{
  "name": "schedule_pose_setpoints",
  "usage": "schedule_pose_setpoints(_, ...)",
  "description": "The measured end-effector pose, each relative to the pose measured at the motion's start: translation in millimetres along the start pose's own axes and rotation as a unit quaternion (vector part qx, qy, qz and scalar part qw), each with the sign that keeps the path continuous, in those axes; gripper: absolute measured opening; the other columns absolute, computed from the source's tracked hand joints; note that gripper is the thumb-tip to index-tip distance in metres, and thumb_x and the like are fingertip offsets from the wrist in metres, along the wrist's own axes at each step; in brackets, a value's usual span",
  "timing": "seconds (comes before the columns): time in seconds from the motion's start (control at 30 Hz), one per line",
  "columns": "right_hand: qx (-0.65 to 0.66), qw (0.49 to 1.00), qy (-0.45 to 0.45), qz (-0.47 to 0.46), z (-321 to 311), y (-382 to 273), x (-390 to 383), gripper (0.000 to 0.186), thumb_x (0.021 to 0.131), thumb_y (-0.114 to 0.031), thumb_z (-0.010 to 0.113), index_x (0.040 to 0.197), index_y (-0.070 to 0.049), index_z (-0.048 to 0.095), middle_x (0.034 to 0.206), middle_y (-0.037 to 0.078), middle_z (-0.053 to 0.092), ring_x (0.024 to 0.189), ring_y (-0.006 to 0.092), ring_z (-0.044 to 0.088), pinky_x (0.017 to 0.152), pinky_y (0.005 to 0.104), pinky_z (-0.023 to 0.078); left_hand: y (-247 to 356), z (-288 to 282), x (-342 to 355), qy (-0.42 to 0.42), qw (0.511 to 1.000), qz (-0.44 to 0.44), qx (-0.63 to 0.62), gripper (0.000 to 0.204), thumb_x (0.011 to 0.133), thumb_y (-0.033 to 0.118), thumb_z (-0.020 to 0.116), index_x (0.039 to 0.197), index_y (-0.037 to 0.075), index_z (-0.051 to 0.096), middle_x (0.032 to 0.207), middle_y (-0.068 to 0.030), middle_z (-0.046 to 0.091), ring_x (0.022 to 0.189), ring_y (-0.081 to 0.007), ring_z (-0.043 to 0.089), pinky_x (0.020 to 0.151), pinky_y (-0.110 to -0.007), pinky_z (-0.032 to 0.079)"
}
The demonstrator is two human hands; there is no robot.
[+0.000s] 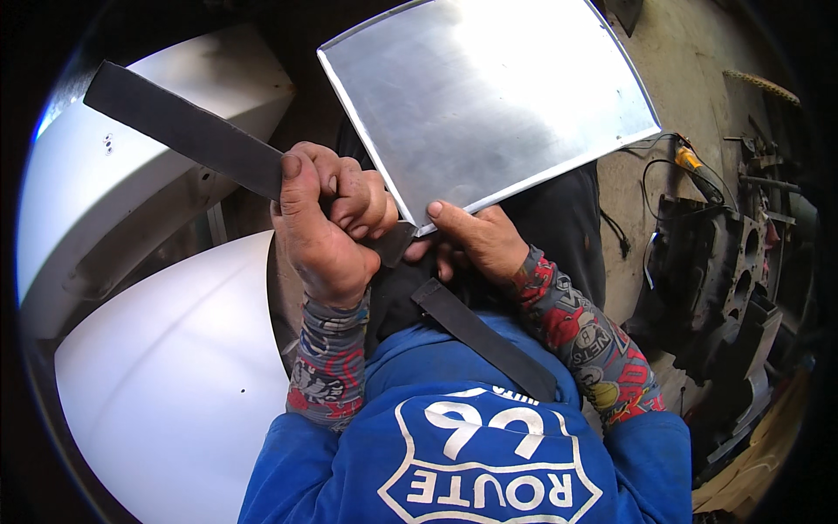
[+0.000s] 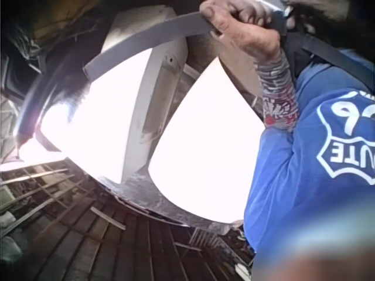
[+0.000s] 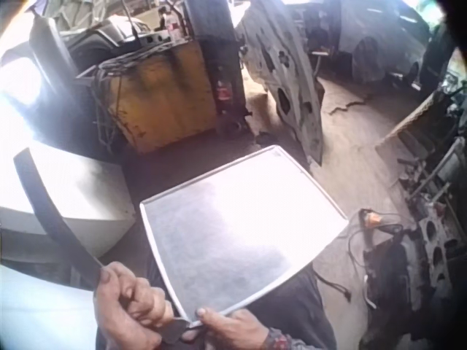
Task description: The person holds a rectangular metal panel and uses a metal file to smooth its edges. They then use tin snips to trim a small section of the panel's edge and continue filing the edge.
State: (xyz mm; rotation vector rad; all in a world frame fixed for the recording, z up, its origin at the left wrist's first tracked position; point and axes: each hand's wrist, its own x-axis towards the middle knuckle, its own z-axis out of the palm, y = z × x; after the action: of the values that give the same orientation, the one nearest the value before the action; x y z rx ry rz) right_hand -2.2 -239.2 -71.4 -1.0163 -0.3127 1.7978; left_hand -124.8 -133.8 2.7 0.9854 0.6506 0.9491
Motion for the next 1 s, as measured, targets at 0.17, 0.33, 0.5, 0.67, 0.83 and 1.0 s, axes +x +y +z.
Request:
schedule_pose_setpoints(0.17, 0.017, 1.0, -0.004, 0.006, 0.0, 0.3, -0.5, 0.041, 0.101, -0.038, 0.053, 0.105, 0.002, 0.063, 0.087, 0.015, 0.074, 0.052, 0.0138, 0.062, 0.051, 0.0223, 0.049, 0.2, 1.7, 1.4, -0.01, 1.0, -0.003, 0.012, 0.038, 0.104, 0.043, 0.038, 0.078, 0.015, 0.036, 0.053, 0.0043, 0.028, 0.042, -0.0069, 0.021, 0.039, -0.024, 0.023)
schedule_pose_setpoints(0.33, 0.028, 1.0, 0.0, 0.015, -2.2, 3.5, 2.3, 0.042, 0.1, -0.037, 0.056, 0.107, 0.003, 0.062, 0.086, 0.017, 0.073, 0.051, 0.0151, 0.061, 0.05, 0.0237, 0.05, -3.4, 5.7, -3.0, 0.004, 0.998, 0.016, 0.064, 0.038, 0.104, 0.041, 0.039, 0.077, 0.014, 0.036, 0.053, 0.0036, 0.028, 0.041, -0.0074, 0.021, 0.038, -0.025, 0.023)
schedule_pose_setpoints(0.5, 0.041, 0.999, 0.007, 0.013, -6.2, 7.7, 7.9, 0.041, 0.1, -0.036, 0.056, 0.104, 0.004, 0.063, 0.083, 0.017, 0.072, 0.052, 0.0166, 0.062, 0.051, 0.0245, 0.05, -15.7, 6.0, -4.4, -0.036, 0.993, 0.068, 0.094, 0.036, 0.103, 0.036, 0.043, 0.076, 0.012, 0.038, 0.051, 0.0026, 0.028, 0.04, -0.0078, 0.023, 0.037, -0.026, 0.024)
schedule_pose_setpoints(0.67, 0.041, 0.999, 0.007, -0.004, -7.0, 8.7, 6.6, 0.04, 0.1, -0.035, 0.056, 0.103, 0.005, 0.063, 0.081, 0.017, 0.072, 0.053, 0.0172, 0.063, 0.051, 0.0246, 0.05, -18.6, 12.1, -8.3, 0.002, 0.988, 0.095, 0.122, 0.037, 0.102, 0.035, 0.047, 0.074, 0.013, 0.038, 0.051, 0.0028, 0.029, 0.039, -0.0075, 0.025, 0.036, -0.026, 0.025)
schedule_pose_setpoints(0.83, 0.037, 0.999, 0.013, -0.005, -2.9, 4.7, 3.8, 0.039, 0.1, -0.033, 0.056, 0.104, 0.005, 0.062, 0.083, 0.018, 0.072, 0.055, 0.0176, 0.064, 0.052, 0.0248, 0.051, -12.1, 19.7, -5.3, 0.022, 0.987, 0.067, 0.144, 0.036, 0.102, 0.034, 0.046, 0.074, 0.014, 0.037, 0.052, 0.0033, 0.028, 0.04, -0.0065, 0.024, 0.037, -0.026, 0.025)
schedule_pose_setpoints(1.0, 0.041, 0.998, 0.021, -0.033, -1.0, 4.4, 3.5, 0.037, 0.1, -0.031, 0.058, 0.107, 0.006, 0.06, 0.084, 0.019, 0.072, 0.057, 0.0181, 0.065, 0.052, 0.0253, 0.052, -3.0, 6.4, 6.2, -0.002, 0.998, 0.023, 0.06, 0.036, 0.103, 0.036, 0.041, 0.074, 0.016, 0.035, 0.052, 0.0044, 0.027, 0.041, -0.0065, 0.022, 0.038, -0.025, 0.024)
